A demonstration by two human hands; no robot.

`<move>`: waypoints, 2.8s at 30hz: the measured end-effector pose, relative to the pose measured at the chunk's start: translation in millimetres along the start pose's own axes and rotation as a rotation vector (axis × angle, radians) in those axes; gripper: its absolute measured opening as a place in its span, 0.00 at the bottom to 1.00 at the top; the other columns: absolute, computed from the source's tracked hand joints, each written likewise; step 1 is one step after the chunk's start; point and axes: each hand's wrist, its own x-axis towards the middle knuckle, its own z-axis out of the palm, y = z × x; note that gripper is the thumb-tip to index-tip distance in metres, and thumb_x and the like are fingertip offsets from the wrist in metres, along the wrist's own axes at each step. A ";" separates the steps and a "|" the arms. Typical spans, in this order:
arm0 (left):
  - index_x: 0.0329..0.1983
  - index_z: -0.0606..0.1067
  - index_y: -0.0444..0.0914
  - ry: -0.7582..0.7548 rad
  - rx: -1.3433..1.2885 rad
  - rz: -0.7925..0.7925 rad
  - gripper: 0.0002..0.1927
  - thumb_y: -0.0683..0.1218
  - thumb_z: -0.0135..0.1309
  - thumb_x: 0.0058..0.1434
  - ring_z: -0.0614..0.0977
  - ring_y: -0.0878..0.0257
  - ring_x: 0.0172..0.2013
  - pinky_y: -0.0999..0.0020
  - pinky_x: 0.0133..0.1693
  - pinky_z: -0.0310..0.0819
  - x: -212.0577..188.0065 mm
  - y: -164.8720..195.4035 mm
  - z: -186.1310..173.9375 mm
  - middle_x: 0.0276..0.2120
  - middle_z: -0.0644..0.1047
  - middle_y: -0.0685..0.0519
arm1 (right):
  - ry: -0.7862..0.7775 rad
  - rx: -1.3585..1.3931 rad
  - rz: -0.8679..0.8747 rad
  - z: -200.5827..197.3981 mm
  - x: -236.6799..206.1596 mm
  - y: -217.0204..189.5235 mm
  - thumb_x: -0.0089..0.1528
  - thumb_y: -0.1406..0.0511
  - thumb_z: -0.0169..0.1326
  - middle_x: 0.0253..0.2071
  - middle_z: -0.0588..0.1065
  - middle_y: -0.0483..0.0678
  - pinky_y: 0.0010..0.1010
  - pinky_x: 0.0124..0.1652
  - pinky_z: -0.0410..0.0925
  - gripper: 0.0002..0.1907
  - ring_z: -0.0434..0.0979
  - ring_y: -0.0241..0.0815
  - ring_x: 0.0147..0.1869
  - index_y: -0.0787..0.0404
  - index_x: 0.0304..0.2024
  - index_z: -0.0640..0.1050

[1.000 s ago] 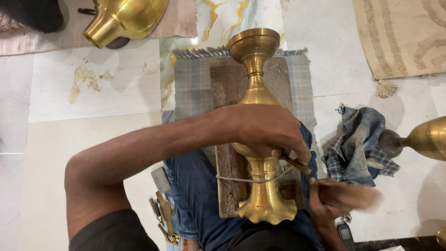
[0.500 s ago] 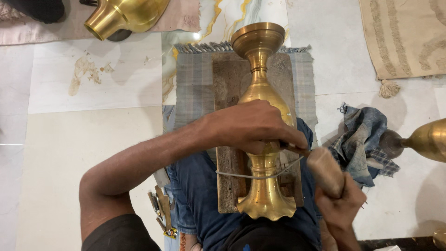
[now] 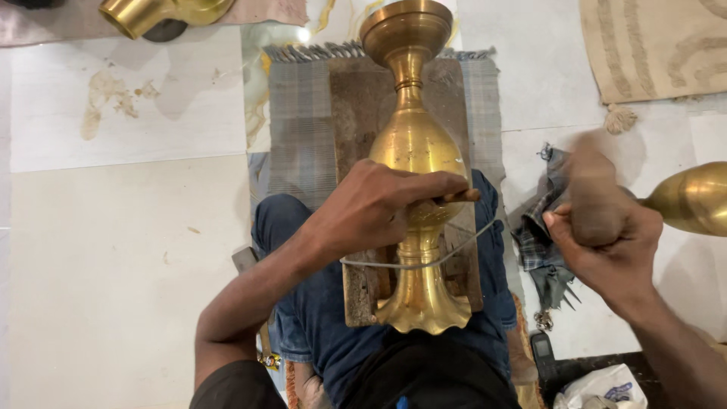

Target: The person sits on the floor with a brass vessel resting on a wooden board and uses a small punch held against the vessel with one hand while striking it with a wooden mallet in the other hand, repeatedly repositioning the punch to work the vessel's surface.

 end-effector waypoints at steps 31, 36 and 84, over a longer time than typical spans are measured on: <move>0.65 0.71 0.41 0.491 -0.131 0.096 0.29 0.35 0.61 0.60 0.88 0.57 0.49 0.65 0.53 0.87 -27.1 -4.4 39.1 0.53 0.82 0.50 | -0.338 0.002 0.154 18.9 65.9 -44.2 0.55 0.67 0.68 0.21 0.74 0.49 0.31 0.23 0.66 0.12 0.71 0.36 0.22 0.64 0.36 0.79; 0.66 0.71 0.45 0.420 -0.206 0.105 0.29 0.33 0.61 0.63 0.88 0.61 0.49 0.65 0.55 0.88 -20.7 0.3 22.8 0.54 0.83 0.52 | -0.190 0.362 0.063 28.8 43.2 -14.4 0.55 0.69 0.69 0.31 0.78 0.45 0.24 0.34 0.73 0.14 0.77 0.31 0.32 0.63 0.41 0.80; 0.59 0.76 0.49 -0.283 0.076 0.457 0.22 0.36 0.53 0.64 0.82 0.71 0.23 0.68 0.22 0.68 30.7 -9.0 -21.3 0.35 0.86 0.60 | 0.349 -0.095 -0.049 77.4 -80.8 38.6 0.57 0.70 0.62 0.32 0.78 0.50 0.29 0.33 0.73 0.11 0.80 0.39 0.34 0.64 0.41 0.77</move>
